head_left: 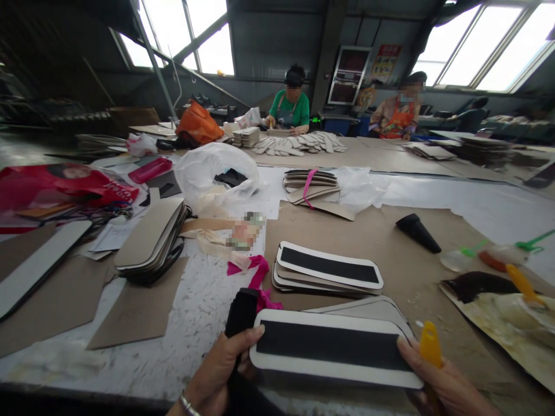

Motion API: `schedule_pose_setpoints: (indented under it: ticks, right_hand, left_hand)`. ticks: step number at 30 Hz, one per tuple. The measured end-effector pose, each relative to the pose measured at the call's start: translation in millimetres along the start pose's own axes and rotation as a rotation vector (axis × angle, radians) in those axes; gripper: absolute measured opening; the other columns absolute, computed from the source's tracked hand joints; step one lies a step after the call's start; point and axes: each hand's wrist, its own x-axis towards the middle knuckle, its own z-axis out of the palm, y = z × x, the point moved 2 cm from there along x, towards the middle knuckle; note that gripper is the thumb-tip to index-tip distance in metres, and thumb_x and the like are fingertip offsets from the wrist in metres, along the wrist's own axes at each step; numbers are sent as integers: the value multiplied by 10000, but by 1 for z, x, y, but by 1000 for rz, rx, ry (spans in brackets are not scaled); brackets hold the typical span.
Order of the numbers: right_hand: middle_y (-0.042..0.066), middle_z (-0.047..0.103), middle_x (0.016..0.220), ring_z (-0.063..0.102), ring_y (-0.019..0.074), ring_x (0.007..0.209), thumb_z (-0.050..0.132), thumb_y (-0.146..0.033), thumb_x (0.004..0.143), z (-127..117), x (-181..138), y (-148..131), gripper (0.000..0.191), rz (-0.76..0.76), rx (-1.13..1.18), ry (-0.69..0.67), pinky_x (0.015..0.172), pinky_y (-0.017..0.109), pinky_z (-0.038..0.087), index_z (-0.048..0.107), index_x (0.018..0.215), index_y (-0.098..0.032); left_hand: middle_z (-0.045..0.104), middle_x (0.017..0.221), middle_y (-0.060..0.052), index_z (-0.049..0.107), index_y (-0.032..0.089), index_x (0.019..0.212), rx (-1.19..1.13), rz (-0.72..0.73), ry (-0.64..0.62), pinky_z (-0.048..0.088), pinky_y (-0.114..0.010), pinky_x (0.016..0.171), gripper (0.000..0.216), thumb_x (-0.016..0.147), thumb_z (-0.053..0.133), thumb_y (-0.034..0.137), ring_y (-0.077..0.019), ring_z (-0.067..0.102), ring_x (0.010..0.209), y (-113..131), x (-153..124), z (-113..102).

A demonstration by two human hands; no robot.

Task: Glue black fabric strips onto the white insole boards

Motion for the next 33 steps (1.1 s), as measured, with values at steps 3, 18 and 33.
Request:
schedule_pose_setpoints:
  ticks: [3, 18, 33]
  right_hand:
    - [-70, 363, 507, 311, 36, 422, 681, -581, 622, -1, 4, -10, 450, -45, 11, 26, 376, 127, 295, 517, 658, -164]
    - [-39, 419, 541, 409, 91, 466, 615, -482, 724, -26, 45, -126, 338, -898, -708, 57, 444, 204, 363, 505, 592, -191]
    - [45, 594, 761, 553, 130, 622, 302, 10, 857, -37, 101, -110, 438, -1690, -1780, 131, 561, 238, 438, 406, 1265, -111]
  left_hand:
    - [291, 390, 92, 352, 184, 466, 55, 46, -26, 205, -183, 401, 487, 496, 767, 437, -31, 252, 371, 12, 3, 8]
    - [644, 675, 21, 646, 176, 818, 610, 742, 32, 443, -198, 580, 302, 572, 761, 308, -132, 576, 643, 143, 26, 51]
    - [645, 772, -52, 574, 151, 1000, 1625, 2017, -199, 489, -279, 651, 272, 820, 394, 55, -157, 588, 688, 143, 87, 53]
